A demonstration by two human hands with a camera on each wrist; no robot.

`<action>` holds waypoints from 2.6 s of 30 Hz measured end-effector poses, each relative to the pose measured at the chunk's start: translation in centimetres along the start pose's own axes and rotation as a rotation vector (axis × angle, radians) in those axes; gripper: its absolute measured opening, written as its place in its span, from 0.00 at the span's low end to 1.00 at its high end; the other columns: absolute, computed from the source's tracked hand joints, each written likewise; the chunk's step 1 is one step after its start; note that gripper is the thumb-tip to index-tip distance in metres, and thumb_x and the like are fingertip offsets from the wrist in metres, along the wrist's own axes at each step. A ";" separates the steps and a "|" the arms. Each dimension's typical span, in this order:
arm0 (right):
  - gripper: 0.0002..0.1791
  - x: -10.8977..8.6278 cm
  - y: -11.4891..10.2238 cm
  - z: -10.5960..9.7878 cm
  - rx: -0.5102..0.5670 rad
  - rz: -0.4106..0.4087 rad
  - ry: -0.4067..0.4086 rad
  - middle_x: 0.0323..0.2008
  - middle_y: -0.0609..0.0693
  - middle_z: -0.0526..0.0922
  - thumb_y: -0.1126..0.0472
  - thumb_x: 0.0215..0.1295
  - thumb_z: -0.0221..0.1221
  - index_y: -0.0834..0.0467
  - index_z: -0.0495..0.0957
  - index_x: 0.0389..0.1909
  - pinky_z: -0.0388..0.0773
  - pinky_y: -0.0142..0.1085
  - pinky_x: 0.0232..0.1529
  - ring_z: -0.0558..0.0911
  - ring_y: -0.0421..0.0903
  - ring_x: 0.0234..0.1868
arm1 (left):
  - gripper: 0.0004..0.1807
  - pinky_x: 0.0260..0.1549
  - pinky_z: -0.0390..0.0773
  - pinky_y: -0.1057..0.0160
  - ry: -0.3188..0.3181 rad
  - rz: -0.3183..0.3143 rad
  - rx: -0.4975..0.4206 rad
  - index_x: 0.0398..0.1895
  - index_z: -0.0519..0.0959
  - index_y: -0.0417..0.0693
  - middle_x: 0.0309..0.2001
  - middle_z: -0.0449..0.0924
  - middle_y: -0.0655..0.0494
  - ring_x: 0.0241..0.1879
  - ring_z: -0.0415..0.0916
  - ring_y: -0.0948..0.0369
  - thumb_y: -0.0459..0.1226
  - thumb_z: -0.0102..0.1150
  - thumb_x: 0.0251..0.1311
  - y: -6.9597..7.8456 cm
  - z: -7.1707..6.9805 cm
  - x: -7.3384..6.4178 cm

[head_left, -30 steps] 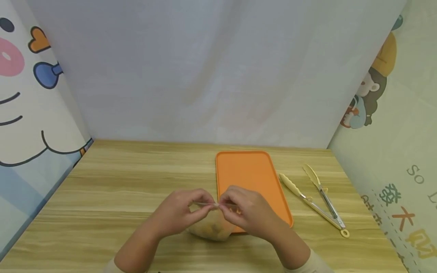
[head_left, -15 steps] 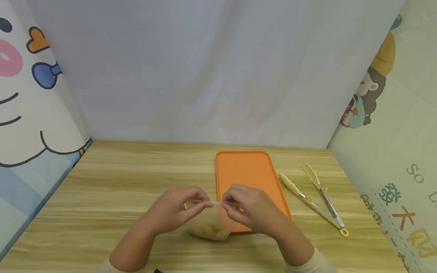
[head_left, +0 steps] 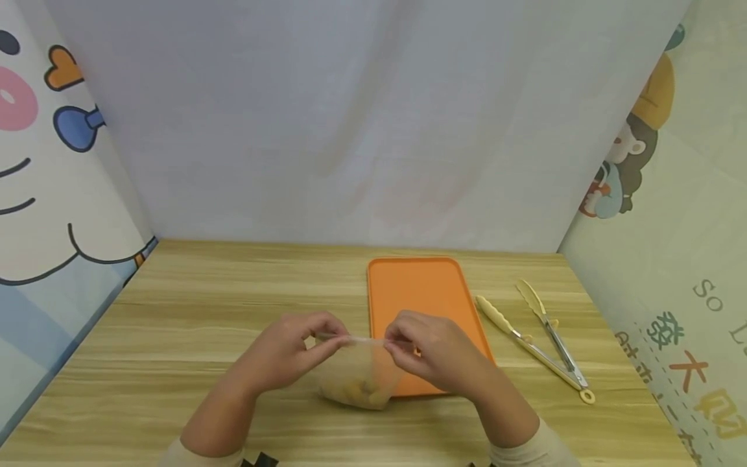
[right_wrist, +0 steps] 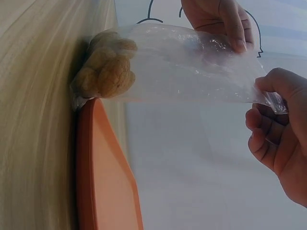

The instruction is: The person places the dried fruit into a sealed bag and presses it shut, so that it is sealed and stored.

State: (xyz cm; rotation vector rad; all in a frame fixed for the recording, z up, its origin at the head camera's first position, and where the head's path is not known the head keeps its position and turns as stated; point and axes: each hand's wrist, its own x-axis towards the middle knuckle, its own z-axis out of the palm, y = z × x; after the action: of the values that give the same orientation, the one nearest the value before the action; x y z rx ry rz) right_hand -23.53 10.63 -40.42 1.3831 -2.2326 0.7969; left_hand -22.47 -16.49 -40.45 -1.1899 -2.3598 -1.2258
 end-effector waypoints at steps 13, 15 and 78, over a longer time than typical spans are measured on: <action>0.02 -0.1 0.6 -0.5 0.007 0.029 -0.013 0.29 0.38 0.76 0.63 0.68 0.58 0.52 0.75 0.35 0.67 0.18 0.27 0.72 0.31 0.27 | 0.03 0.26 0.76 0.68 -0.001 -0.093 0.047 0.38 0.82 0.60 0.33 0.85 0.66 0.33 0.80 0.72 0.38 0.63 0.64 -0.7 -1.1 -0.5; 0.02 -0.2 0.8 -0.6 0.013 0.036 -0.019 0.30 0.38 0.76 0.61 0.69 0.56 0.52 0.75 0.35 0.68 0.18 0.27 0.72 0.31 0.27 | 0.03 0.26 0.76 0.68 -0.005 -0.110 0.054 0.38 0.82 0.60 0.32 0.84 0.67 0.32 0.79 0.72 0.39 0.63 0.64 -0.7 -1.3 -0.5; 0.10 -0.7 1.7 0.4 1.059 0.506 -0.296 0.36 0.64 0.86 0.62 0.77 0.48 0.66 0.71 0.47 0.82 0.56 0.33 0.86 0.65 0.36 | 0.10 0.30 0.81 0.42 -0.317 -0.351 -0.762 0.41 0.70 0.34 0.33 0.80 0.47 0.35 0.84 0.51 0.31 0.39 0.76 -4.0 -3.9 -2.4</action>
State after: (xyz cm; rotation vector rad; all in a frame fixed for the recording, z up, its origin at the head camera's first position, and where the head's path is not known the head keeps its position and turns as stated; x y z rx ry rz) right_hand -24.75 11.45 -41.56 1.3487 -2.5077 2.3193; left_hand -24.49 -22.09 -41.65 -1.2528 -2.4585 -2.3565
